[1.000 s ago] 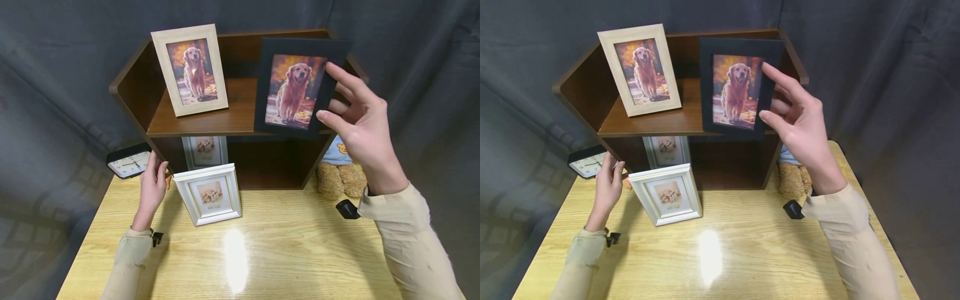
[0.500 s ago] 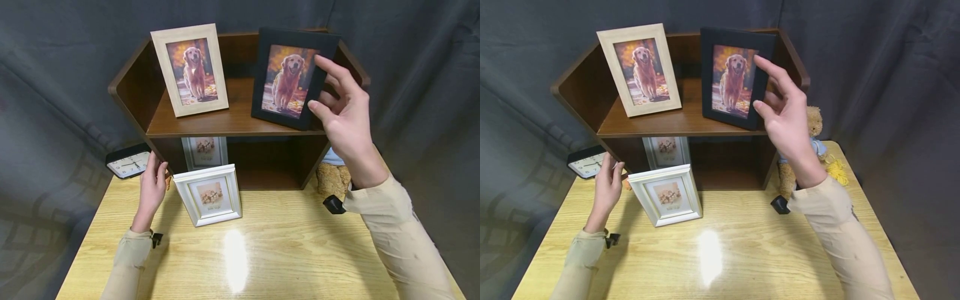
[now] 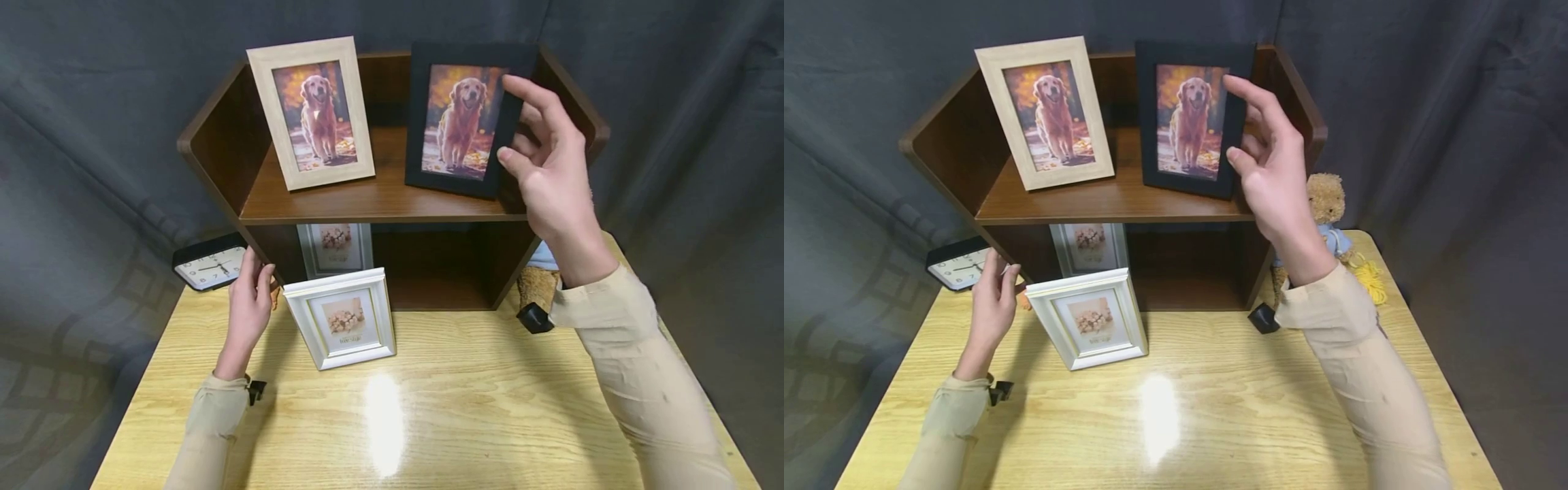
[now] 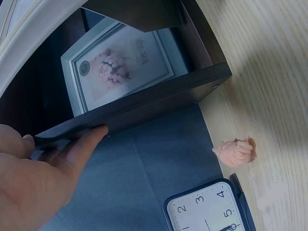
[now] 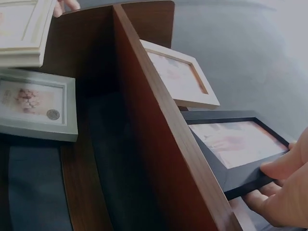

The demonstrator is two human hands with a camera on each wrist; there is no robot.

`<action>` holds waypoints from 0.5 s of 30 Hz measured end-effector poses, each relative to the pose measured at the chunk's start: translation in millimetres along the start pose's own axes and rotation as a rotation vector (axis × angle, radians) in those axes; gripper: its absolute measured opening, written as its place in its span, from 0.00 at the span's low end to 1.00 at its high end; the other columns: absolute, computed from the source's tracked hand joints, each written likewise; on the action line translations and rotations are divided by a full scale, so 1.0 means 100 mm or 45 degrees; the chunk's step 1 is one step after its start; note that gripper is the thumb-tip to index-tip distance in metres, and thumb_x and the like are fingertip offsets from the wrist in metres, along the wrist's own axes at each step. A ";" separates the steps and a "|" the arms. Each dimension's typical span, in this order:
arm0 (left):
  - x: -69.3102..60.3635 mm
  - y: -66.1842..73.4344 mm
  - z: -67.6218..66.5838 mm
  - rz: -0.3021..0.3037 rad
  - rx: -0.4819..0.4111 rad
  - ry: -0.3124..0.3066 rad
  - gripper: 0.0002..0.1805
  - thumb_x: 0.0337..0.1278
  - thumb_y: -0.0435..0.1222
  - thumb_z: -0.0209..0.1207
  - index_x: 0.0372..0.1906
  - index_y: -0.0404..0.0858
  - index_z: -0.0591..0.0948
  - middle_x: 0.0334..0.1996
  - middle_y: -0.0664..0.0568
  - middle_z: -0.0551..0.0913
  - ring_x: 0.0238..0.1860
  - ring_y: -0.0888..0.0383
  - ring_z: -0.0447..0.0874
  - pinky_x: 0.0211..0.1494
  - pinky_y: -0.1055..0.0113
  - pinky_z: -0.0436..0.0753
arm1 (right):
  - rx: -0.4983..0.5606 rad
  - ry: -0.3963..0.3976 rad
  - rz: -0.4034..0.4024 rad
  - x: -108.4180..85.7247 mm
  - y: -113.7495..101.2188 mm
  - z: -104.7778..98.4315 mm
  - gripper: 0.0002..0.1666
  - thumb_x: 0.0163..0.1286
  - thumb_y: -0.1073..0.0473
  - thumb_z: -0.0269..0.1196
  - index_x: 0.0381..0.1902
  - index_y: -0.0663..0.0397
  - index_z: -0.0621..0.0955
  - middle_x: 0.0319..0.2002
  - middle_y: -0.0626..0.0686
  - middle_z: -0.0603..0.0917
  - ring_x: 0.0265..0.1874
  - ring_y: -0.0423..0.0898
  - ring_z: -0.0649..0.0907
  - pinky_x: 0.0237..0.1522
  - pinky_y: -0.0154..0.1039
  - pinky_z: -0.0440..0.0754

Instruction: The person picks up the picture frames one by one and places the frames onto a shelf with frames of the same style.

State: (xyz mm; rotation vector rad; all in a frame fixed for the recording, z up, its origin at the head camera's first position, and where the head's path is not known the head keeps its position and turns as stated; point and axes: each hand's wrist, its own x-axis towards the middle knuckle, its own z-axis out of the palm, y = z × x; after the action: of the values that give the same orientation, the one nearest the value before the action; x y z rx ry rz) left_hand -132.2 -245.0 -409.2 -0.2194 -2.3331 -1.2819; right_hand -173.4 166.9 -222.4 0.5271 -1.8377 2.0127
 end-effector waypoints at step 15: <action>0.00 -0.01 0.01 -0.010 -0.003 -0.005 0.27 0.85 0.28 0.48 0.82 0.40 0.67 0.65 0.32 0.81 0.57 0.40 0.84 0.49 0.85 0.79 | 0.121 -0.033 0.063 0.16 0.09 -0.01 0.39 0.76 0.84 0.45 0.73 0.48 0.78 0.68 0.59 0.75 0.54 0.56 0.80 0.43 0.39 0.72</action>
State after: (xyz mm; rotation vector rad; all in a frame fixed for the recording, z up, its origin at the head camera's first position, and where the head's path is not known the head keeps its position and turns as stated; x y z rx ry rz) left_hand -132.7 -244.6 -410.9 -0.2140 -2.3378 -1.2893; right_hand -191.7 167.7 -222.8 0.5415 -1.7937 2.1440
